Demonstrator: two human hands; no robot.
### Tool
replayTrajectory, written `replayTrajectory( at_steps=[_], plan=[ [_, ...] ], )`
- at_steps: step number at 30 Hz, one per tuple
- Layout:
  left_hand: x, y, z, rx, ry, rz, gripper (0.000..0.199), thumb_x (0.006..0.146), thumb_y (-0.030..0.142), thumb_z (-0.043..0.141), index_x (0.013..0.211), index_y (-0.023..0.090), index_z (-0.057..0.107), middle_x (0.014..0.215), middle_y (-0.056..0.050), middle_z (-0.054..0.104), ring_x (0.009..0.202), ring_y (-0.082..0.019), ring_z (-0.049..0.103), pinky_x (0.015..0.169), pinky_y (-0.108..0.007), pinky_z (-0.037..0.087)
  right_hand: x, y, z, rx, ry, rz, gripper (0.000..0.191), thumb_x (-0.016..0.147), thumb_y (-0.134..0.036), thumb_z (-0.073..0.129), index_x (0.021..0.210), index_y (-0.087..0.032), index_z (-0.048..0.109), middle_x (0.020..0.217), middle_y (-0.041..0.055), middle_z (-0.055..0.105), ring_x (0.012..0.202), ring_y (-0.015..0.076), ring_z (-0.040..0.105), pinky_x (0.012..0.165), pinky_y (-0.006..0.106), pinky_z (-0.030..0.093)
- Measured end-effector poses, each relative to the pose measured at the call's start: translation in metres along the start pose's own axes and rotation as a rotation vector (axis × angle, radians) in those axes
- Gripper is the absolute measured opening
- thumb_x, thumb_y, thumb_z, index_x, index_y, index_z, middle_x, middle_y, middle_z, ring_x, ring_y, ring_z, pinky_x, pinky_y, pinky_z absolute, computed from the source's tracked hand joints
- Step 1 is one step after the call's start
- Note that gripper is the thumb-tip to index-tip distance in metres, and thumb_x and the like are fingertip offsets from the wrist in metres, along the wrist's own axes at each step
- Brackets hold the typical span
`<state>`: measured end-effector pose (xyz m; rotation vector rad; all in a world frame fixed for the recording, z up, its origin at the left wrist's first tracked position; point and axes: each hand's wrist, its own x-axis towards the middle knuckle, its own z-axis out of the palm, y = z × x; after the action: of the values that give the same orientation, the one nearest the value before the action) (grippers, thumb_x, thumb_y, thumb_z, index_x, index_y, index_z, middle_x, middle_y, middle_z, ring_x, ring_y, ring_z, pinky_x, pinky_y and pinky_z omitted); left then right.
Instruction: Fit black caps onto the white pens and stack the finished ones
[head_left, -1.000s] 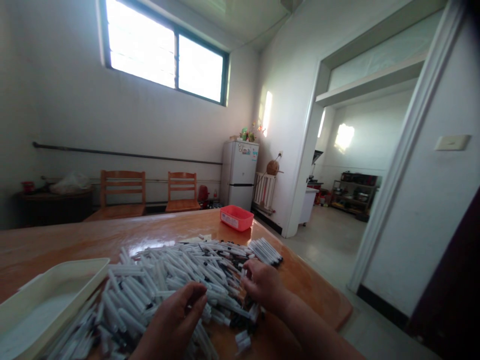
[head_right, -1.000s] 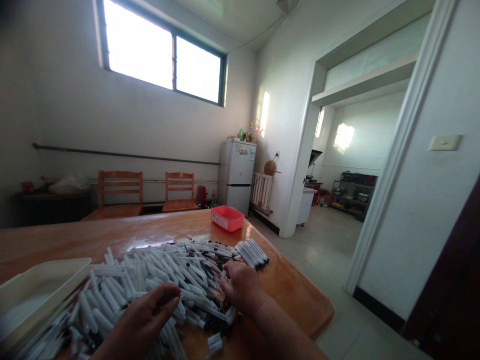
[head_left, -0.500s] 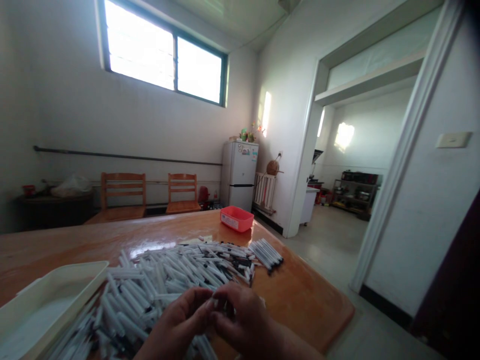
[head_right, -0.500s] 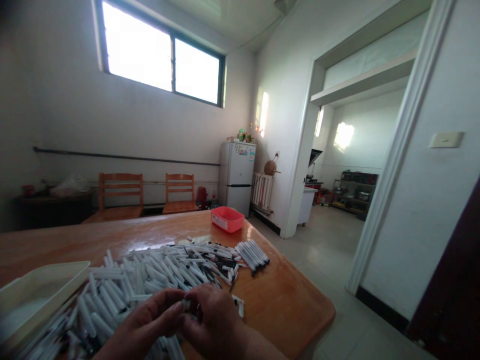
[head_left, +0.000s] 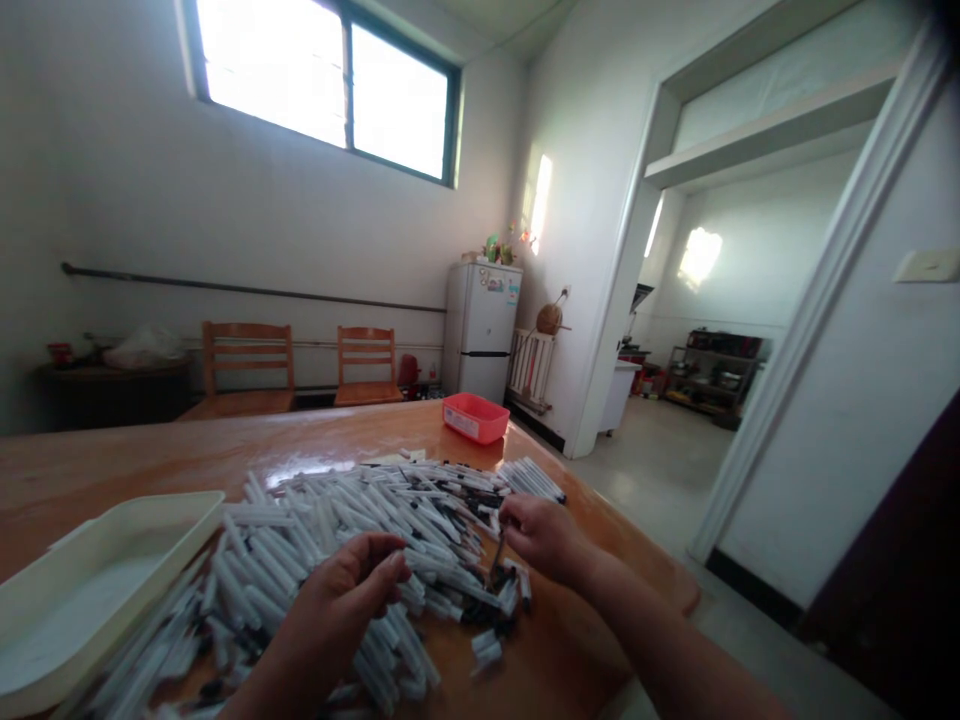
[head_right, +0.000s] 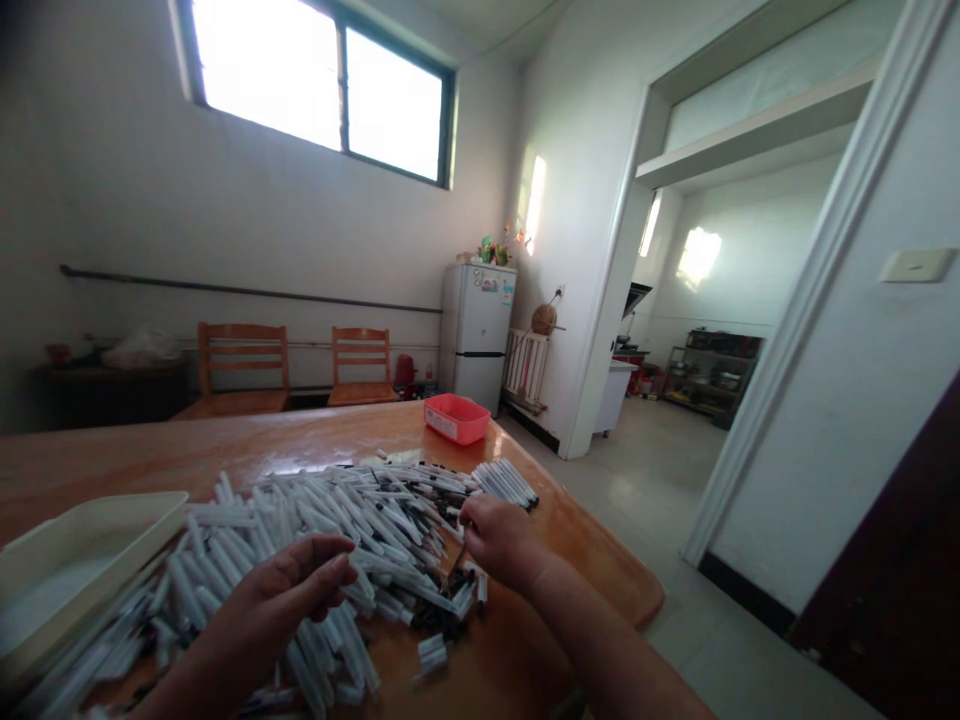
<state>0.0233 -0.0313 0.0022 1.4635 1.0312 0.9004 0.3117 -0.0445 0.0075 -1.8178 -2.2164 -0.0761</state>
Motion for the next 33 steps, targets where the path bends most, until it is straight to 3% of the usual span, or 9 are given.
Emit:
replayTrajectory(
  at_steps=[5,14,20,25,29,33],
  plan=[
    [0.001,0.001,-0.001,0.042,-0.003,-0.007,0.047,0.081,0.055,0.062,0.108,0.016,0.063,0.087,-0.005,0.073,0.071,-0.019,0.063,0.061,-0.028,0.044,0.011,0.015,0.001,-0.142,-0.144,-0.097,0.015,0.085,-0.017,0.055,0.091,-0.020,0.069,0.100,0.0098,0.070,0.082,0.0213,0.064,0.067,0.028,0.040],
    [0.001,0.003,-0.002,0.022,0.015,-0.005,0.048,0.079,0.055,0.063,0.106,0.016,0.063,0.086,-0.005,0.073,0.070,-0.018,0.063,0.060,-0.028,0.043,0.024,0.002,0.007,-0.339,-0.292,-0.350,0.018,0.076,-0.018,0.065,0.094,-0.021,0.069,0.093,0.0115,0.072,0.081,0.0277,0.069,0.064,0.031,0.046],
    [-0.001,0.006,-0.002,0.029,0.036,-0.011,0.046,0.079,0.053,0.062,0.105,0.016,0.064,0.085,-0.005,0.073,0.069,-0.018,0.063,0.060,-0.028,0.044,0.033,-0.009,0.012,-0.321,-0.353,-0.335,0.009,0.072,-0.016,0.070,0.081,-0.019,0.072,0.086,0.0130,0.074,0.077,0.0301,0.070,0.066,0.034,0.048],
    [0.000,0.003,-0.004,0.029,0.047,0.013,0.044,0.081,0.052,0.061,0.105,0.016,0.065,0.085,-0.006,0.074,0.069,-0.018,0.063,0.060,-0.028,0.044,0.044,-0.014,0.007,-0.272,-0.377,-0.246,0.017,0.066,-0.017,0.075,0.082,-0.022,0.074,0.086,0.0101,0.076,0.081,0.0280,0.070,0.071,0.032,0.048],
    [0.000,0.002,-0.005,0.019,0.042,0.025,0.044,0.082,0.052,0.061,0.106,0.015,0.065,0.086,-0.007,0.074,0.068,-0.018,0.062,0.059,-0.028,0.043,0.051,-0.016,0.005,-0.216,-0.333,-0.126,0.019,0.079,-0.029,0.062,0.091,-0.023,0.075,0.091,0.0107,0.076,0.080,0.0252,0.069,0.064,0.029,0.045],
    [0.001,0.002,-0.006,0.027,0.033,0.024,0.044,0.084,0.051,0.059,0.108,0.015,0.063,0.089,-0.007,0.074,0.070,-0.018,0.063,0.060,-0.028,0.043,0.053,-0.019,0.013,-0.158,-0.312,-0.005,0.026,0.081,-0.037,0.058,0.088,-0.021,0.076,0.089,0.0115,0.075,0.075,0.0246,0.068,0.058,0.028,0.041]
  ],
)
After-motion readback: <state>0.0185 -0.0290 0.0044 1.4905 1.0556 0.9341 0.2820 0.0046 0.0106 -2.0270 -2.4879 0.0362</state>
